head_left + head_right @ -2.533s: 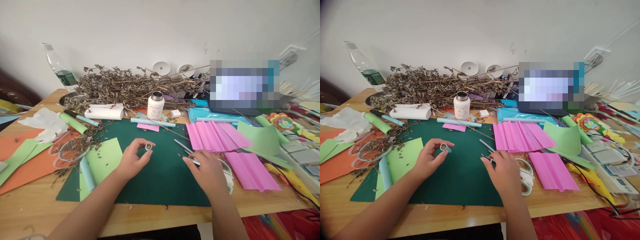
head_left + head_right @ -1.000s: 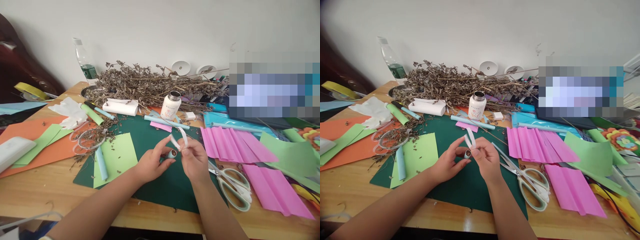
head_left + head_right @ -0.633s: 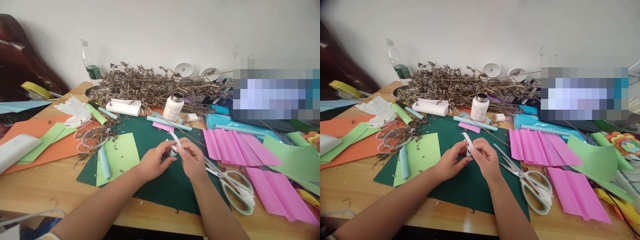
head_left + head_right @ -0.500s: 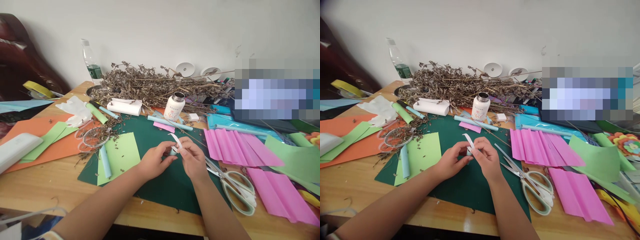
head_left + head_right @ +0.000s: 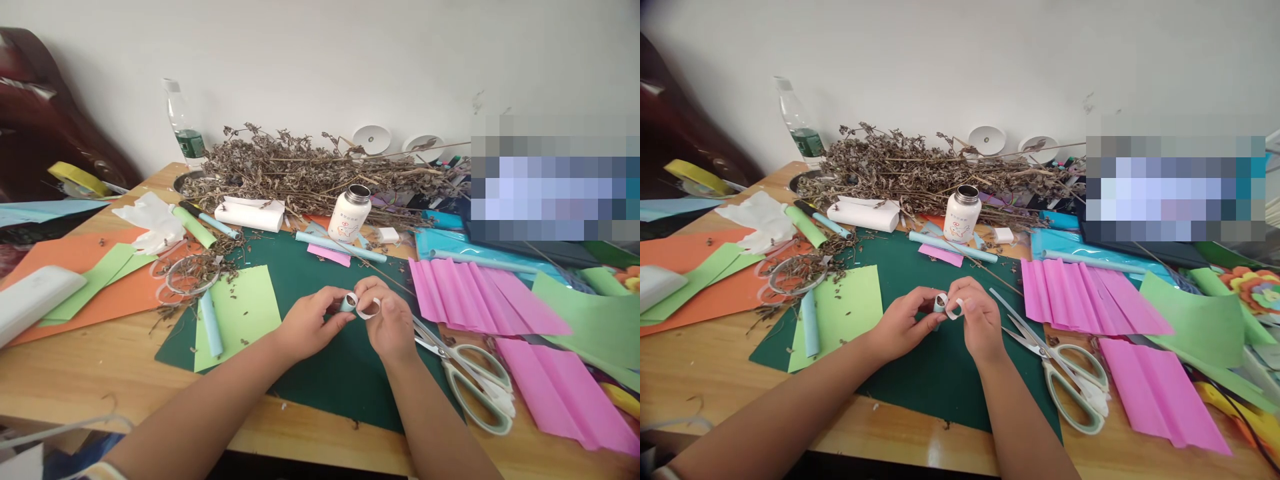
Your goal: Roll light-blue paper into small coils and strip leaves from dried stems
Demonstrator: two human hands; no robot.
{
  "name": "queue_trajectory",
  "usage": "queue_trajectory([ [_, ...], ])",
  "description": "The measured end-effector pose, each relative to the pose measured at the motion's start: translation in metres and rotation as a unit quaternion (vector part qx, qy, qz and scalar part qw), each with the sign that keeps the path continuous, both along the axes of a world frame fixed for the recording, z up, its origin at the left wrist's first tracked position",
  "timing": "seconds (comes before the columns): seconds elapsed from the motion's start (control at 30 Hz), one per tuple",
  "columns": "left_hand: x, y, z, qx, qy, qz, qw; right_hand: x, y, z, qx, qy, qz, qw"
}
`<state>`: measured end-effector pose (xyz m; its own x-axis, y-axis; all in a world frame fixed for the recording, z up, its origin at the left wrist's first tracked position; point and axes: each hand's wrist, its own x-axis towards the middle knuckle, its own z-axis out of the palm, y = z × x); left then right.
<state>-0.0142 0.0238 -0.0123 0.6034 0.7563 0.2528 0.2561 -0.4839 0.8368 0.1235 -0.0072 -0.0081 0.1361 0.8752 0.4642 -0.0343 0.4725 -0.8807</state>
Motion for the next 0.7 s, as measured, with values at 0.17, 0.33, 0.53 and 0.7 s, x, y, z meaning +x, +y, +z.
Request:
queue_trajectory([
  [0.17, 0.0000, 0.0014, -0.0034, 0.005, -0.008, 0.016, 1.000, 0.0043, -0.0019, 0.0015, 0.037, -0.081, 0.002, 0.996],
  [0.33, 0.0012, 0.0032, -0.0074, -0.002, -0.024, 0.018, 1.000, 0.0055, -0.0030, 0.0015, 0.011, -0.122, -0.014, 0.992],
  [0.53, 0.0011, 0.0043, -0.0020, 0.006, -0.058, -0.010, 0.998, 0.0044, -0.0006, 0.0001, -0.029, -0.056, 0.014, 0.998],
  [0.7, 0.0004, 0.0052, -0.0004, 0.006, -0.063, -0.009, 0.998, 0.0022, -0.0020, 0.0078, -0.151, -0.108, -0.006, 0.983],
])
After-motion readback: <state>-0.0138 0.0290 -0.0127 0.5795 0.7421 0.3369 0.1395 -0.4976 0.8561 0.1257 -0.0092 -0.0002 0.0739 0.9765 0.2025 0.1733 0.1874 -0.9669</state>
